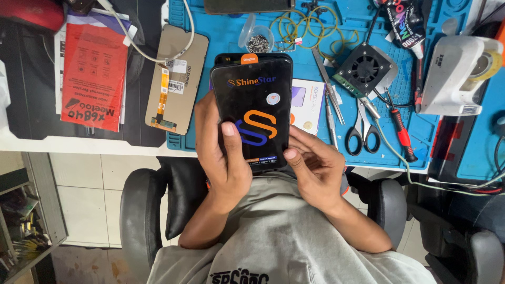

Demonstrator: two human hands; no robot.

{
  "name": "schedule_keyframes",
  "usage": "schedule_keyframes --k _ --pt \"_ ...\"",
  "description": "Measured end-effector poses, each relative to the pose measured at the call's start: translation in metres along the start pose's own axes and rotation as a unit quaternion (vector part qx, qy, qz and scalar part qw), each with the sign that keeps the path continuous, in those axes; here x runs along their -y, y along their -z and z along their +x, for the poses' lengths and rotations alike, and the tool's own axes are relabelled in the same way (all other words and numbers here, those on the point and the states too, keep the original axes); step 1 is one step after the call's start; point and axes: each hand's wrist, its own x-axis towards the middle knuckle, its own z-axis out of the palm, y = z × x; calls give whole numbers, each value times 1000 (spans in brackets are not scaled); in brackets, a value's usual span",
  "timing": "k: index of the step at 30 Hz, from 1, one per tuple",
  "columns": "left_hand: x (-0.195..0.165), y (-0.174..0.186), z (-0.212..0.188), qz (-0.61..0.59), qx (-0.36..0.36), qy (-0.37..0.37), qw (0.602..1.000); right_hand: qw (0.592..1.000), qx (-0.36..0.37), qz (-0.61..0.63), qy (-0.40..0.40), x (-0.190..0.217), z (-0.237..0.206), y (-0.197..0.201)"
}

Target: The person repairs a disassembled smartphone on a repair mat, using a screwdriver to work on the internal components and battery, then aligns a new screen assembly onto the phone body and presses it into place. They connect a charging cable to the reassembled phone and hold a tool near the screen while the phone powers on.

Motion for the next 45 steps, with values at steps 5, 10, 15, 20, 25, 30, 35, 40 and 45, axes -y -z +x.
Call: schedule_keyframes --k 5,10,15,20,25,30,35,40,45 --pt "5 -4 -1 -11 -34 -18 999 1000 8 -14 16 1 2 -1" --pt "13 -6 -4 -146 -45 79 985 999 27 13 31 5 0 -2" --pt "26 -7 -4 -175 -26 65 982 999 11 14 33 3 -5 -5" --pt "30 -6 -7 -140 -21 57 988 1000 11 -3 26 3 -8 -4" --pt "30 -4 -8 -58 -25 43 997 999 23 -22 17 7 -6 -5" --pt "35 -3 -12 -62 -36 19 997 1000 13 -27 -1 9 -5 -7" --pt "50 1 -19 -92 -32 -15 995 999 5 -22 31 5 -6 -7" --pt "67 3 -25 -113 -45 -49 991 999 1 -19 37 -5 -9 -5" --pt "78 -1 -34 -147 -65 -49 986 999 -13 16 36 -14 -9 -4"
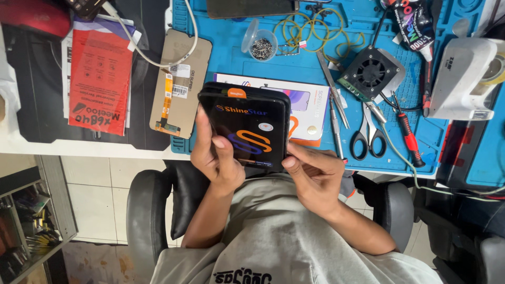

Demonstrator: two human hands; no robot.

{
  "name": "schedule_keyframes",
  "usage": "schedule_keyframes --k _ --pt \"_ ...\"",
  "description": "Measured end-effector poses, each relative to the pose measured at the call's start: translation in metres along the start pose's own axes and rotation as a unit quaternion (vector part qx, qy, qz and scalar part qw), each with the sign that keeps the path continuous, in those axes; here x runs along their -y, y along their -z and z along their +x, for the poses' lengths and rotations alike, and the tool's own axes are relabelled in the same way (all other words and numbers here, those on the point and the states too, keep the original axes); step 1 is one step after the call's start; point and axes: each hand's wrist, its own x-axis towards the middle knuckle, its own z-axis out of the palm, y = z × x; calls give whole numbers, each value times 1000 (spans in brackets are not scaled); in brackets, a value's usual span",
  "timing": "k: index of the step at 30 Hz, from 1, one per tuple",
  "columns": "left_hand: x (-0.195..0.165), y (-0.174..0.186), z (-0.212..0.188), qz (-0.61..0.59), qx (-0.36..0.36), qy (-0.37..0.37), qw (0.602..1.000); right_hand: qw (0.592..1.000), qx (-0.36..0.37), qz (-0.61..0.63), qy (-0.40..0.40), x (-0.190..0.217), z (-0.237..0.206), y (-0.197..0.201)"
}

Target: The person repairs a disassembled smartphone on a repair mat, using a screwdriver to work on the internal components and battery, then aligns a new screen assembly onto the phone body and presses it into place. They connect a charging cable to the reassembled phone and hold a tool near the screen while the phone powers on.

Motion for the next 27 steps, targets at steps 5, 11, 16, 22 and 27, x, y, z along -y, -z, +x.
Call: schedule_keyframes --k 5,11,16,22,27 --pt "6 0 1 -42 -2 15 999 999 -15 -26 12 -5 -1 1" --pt "7 0 0 -53 -1 16 998 988 -73 -119 66 -8 -7 -6" --pt "10 2 -1 -43 1 0 999 976 -83 -167 110 -6 -10 -11" --pt "5 1 1 -28 1 15 999 979 -54 -165 110 -3 -6 -8" --pt "-5 -4 6 -8 -2 51 999 976 -36 -173 130 -4 -6 -8"
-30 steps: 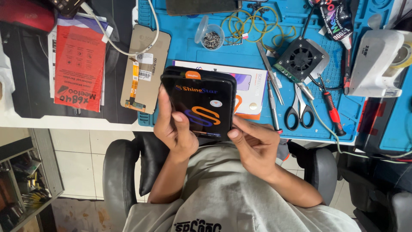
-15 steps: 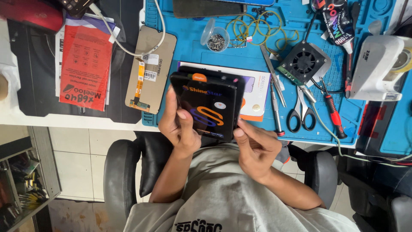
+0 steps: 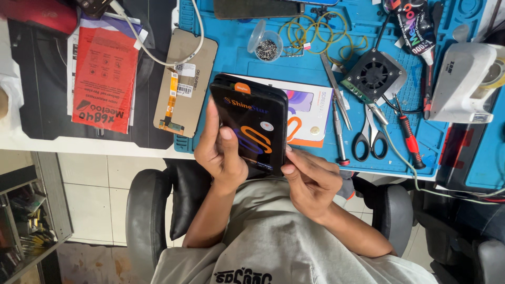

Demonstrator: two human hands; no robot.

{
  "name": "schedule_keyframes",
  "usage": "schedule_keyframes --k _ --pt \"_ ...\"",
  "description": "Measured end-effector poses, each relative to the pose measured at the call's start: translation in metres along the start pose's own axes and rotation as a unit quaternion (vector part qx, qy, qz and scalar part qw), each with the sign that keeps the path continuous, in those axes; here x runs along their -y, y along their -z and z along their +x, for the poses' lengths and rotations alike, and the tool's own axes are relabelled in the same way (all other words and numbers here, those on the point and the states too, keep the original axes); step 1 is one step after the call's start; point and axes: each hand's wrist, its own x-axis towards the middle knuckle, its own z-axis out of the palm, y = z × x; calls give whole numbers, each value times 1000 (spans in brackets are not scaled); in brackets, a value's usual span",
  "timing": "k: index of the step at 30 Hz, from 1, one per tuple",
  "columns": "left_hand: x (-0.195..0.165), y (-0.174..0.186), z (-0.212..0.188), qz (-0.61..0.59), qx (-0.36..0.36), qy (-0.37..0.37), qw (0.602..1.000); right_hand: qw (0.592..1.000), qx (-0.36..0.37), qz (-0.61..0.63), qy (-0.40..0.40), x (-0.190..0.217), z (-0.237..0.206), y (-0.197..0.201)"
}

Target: The person repairs a disassembled smartphone on a repair mat, using a screwdriver to work on the internal components and battery, then aligns a new screen assembly onto the phone body and presses it into place. They connect a charging cable to the reassembled phone and hold a tool near the screen while the phone powers on.

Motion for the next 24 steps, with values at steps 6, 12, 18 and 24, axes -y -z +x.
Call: schedule_keyframes --k 6,12,18,24 --pt "-20 -13 0 -36 -14 26 999 999 4 24 -39 4 3 1" --pt "-30 -19 4 -68 -59 40 995 997 30 56 -38 12 5 -1" --pt "-64 28 36 -43 105 58 992 992 80 5 -97 27 15 42" --pt "-84 38 41 44 185 108 976 990 104 -96 -19 46 27 65"
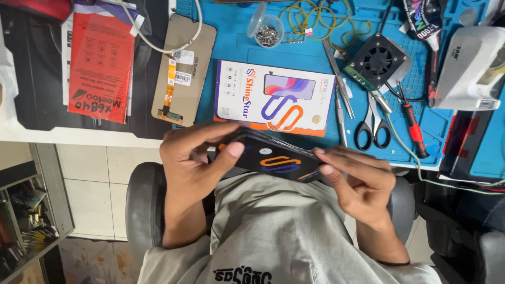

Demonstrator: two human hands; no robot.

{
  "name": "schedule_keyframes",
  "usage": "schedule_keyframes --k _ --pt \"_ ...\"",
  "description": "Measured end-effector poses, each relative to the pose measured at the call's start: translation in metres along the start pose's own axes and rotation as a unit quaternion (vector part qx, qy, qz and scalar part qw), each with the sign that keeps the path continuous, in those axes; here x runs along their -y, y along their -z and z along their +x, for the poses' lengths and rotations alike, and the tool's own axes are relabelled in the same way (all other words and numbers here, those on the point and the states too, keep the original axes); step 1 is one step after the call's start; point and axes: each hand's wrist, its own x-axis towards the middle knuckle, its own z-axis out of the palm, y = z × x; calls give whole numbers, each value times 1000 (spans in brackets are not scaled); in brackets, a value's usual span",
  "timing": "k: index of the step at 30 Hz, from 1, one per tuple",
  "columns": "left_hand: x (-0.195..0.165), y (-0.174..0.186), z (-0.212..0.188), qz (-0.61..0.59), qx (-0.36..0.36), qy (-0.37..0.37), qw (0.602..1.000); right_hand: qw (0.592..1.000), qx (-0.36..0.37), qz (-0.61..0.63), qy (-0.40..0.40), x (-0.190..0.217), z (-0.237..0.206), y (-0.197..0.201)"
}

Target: The person repairs a disassembled smartphone on a repair mat, using a screwdriver to work on the internal components and battery, then aligns a new screen assembly onto the phone body and presses it into place. They connect a charging cable to the reassembled phone and hold a tool near the screen while the phone powers on.

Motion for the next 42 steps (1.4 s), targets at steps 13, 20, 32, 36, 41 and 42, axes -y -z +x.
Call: schedule_keyframes --k 13,20,32,36,41,42 --pt "13 -21 -13 72 -68 -66 993 998 -14 15 54 16 18 13" --pt "15 -23 -20 22 -65 -67 995 999 -11 37 36 21 15 15" --pt "30 -24 -28 44 -69 -122 989 999 -33 18 -29 30 12 14" --pt "39 -25 -34 -35 -110 -64 991 976 -104 159 -103 26 4 6" --pt "48 -32 -31 -56 -171 -80 980 951 -167 210 -156 12 -6 3" --pt "48 -31 -29 -70 -167 -82 980 951 -175 203 -156 9 -8 3"
